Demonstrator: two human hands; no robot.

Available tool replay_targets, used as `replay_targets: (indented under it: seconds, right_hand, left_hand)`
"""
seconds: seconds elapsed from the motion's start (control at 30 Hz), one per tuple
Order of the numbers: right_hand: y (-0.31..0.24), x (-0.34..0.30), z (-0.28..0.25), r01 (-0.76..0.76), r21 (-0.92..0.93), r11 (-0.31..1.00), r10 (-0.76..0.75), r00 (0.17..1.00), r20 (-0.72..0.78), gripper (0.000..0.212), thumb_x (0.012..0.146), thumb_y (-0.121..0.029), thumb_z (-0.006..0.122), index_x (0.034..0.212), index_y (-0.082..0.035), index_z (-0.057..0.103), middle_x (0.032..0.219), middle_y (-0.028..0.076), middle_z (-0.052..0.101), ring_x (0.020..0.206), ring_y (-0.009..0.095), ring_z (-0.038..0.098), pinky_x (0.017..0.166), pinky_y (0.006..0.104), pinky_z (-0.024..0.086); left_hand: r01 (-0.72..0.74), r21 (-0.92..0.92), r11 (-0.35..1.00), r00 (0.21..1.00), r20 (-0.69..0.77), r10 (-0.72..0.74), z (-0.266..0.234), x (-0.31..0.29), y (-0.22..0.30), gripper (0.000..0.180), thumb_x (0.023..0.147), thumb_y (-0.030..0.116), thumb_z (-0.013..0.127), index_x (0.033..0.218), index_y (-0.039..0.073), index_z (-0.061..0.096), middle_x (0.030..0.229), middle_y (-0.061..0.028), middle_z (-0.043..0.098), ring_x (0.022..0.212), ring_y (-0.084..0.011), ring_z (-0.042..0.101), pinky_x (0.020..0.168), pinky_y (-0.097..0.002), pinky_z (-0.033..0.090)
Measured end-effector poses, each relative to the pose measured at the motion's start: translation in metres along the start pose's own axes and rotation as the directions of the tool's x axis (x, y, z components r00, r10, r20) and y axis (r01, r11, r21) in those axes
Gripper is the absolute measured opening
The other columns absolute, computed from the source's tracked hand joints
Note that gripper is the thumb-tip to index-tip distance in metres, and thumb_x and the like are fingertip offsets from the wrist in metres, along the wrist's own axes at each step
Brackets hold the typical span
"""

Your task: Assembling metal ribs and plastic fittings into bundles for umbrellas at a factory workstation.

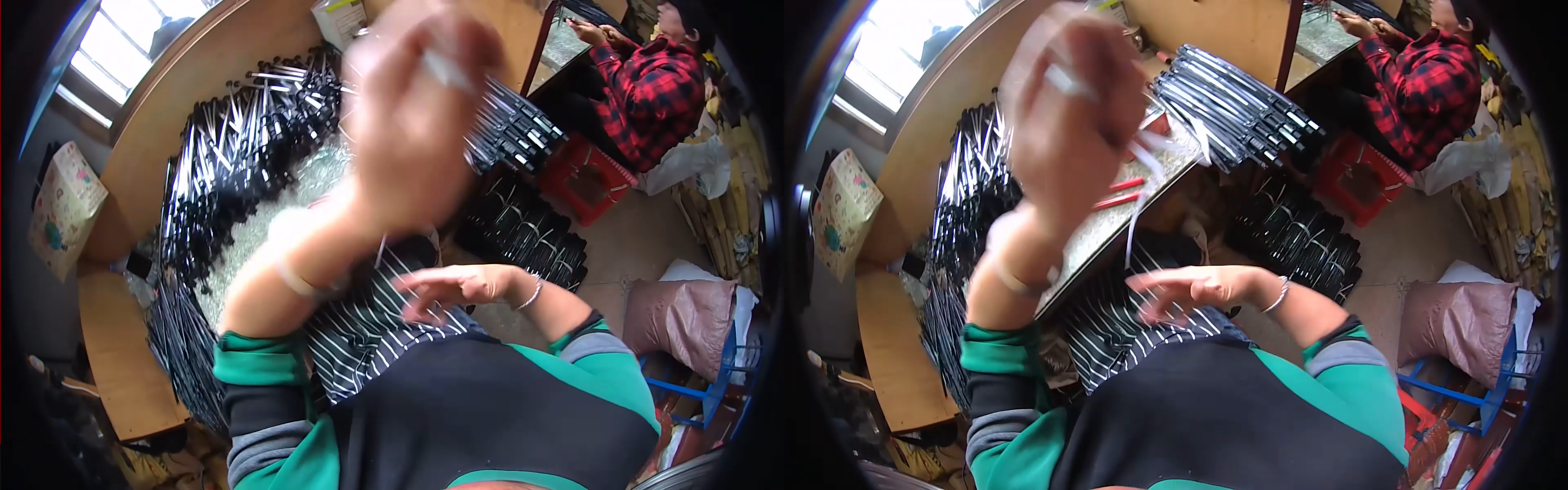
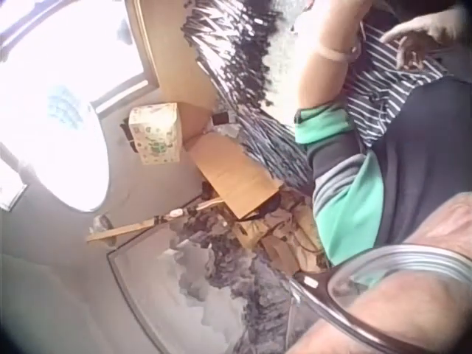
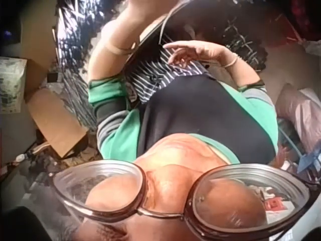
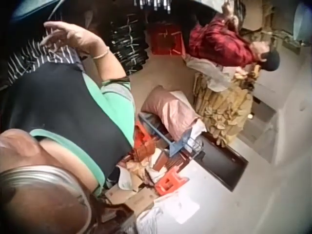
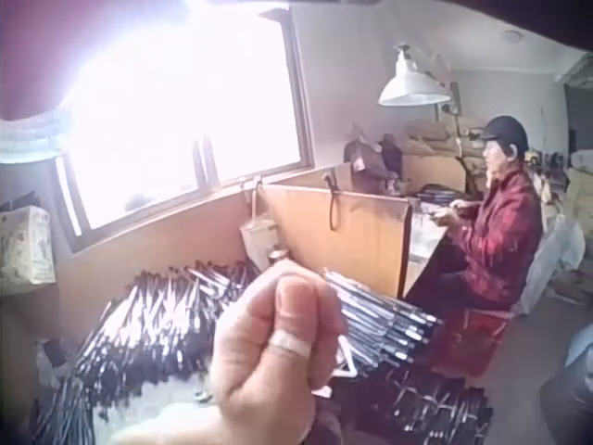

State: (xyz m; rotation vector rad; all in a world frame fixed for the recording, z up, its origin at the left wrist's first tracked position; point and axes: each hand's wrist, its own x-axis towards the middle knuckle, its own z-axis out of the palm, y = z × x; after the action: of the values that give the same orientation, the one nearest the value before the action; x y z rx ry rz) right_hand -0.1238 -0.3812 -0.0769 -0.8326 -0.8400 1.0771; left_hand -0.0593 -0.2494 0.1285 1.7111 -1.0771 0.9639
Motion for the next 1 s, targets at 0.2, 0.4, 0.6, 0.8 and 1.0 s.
replay_targets:
  seconds: [0.2, 0.4, 0.6, 0.8, 1.0]
  right_hand:
    - [-0.099, 0.022, -0.022, 0.455, -0.704, 0.545, -0.834, 0.376, -0.403, 0.051, 0.097, -0.036, 0.028, 0.105, 0.005, 0.058, 0.106, 0.012, 0.059, 0.099, 0.021, 0.055, 0.088, 0.0336, 0.041]
    - [-0.165, -0.046, -0.182, -0.668, -0.715, -0.205, -0.756, 0.572, -0.319, 0.028, 0.089, -0.021, 0.044, 0.098, -0.001, 0.062, 0.094, 0.016, 0.062, 0.092, 0.031, 0.055, 0.082, 0.0370, 0.044]
    - [-0.167, -0.044, -0.261, -0.797, -0.455, 0.396, -0.418, 0.285, -0.863, 0.048, 0.094, -0.038, 0.036, 0.096, 0.004, 0.059, 0.100, 0.026, 0.058, 0.099, 0.037, 0.054, 0.084, 0.0382, 0.043]
    - [-0.175, -0.051, -0.277, -0.897, -0.338, 0.284, -0.283, 0.258, -0.924, 0.067, 0.094, -0.046, 0.023, 0.091, 0.010, 0.059, 0.098, 0.029, 0.057, 0.095, 0.041, 0.055, 0.084, 0.0407, 0.042]
    - [-0.160, -0.047, -0.288, -0.705, -0.227, 0.671, -0.132, 0.188, -0.973, 0.071, 0.092, -0.051, 0.026, 0.109, 0.012, 0.053, 0.106, 0.023, 0.058, 0.100, 0.030, 0.055, 0.088, 0.0377, 0.040]
  left_hand:
    - [0.367, -0.692, 0.622, 0.891, 0.068, -0.449, 0.049, -0.080, 0.000, 0.025, 0.095, 0.017, 0.034, 0.089, -0.002, 0.049, 0.081, -0.0095, 0.056, 0.060, -0.0124, 0.050, 0.073, -0.0305, 0.047]
    - [0.798, -0.083, 0.597, 0.586, -0.125, -0.801, 0.152, -0.099, -0.115, 0.035, 0.093, 0.014, 0.037, 0.119, -0.008, 0.042, 0.115, -0.0250, 0.051, 0.108, -0.0340, 0.049, 0.095, -0.0370, 0.035]
    - [0.871, 0.337, 0.358, 0.386, -0.015, -0.923, 0.208, -0.119, -0.168, 0.074, 0.078, 0.016, 0.046, 0.132, -0.015, 0.005, 0.126, -0.0459, 0.016, 0.122, -0.0531, 0.021, 0.106, -0.0496, 0.015]
    - [0.967, 0.239, 0.085, 0.108, -0.082, -0.991, 0.212, -0.090, -0.197, 0.068, 0.086, 0.027, 0.043, 0.126, -0.021, 0.015, 0.115, -0.0387, 0.045, 0.111, -0.0424, 0.047, 0.095, -0.0402, 0.037]
    - [0.997, 0.014, -0.077, -0.077, -0.011, -0.997, 0.209, -0.139, -0.278, 0.073, 0.086, 0.047, 0.043, 0.118, -0.018, 0.038, 0.116, -0.0330, 0.049, 0.104, -0.0416, 0.052, 0.091, -0.0391, 0.040]
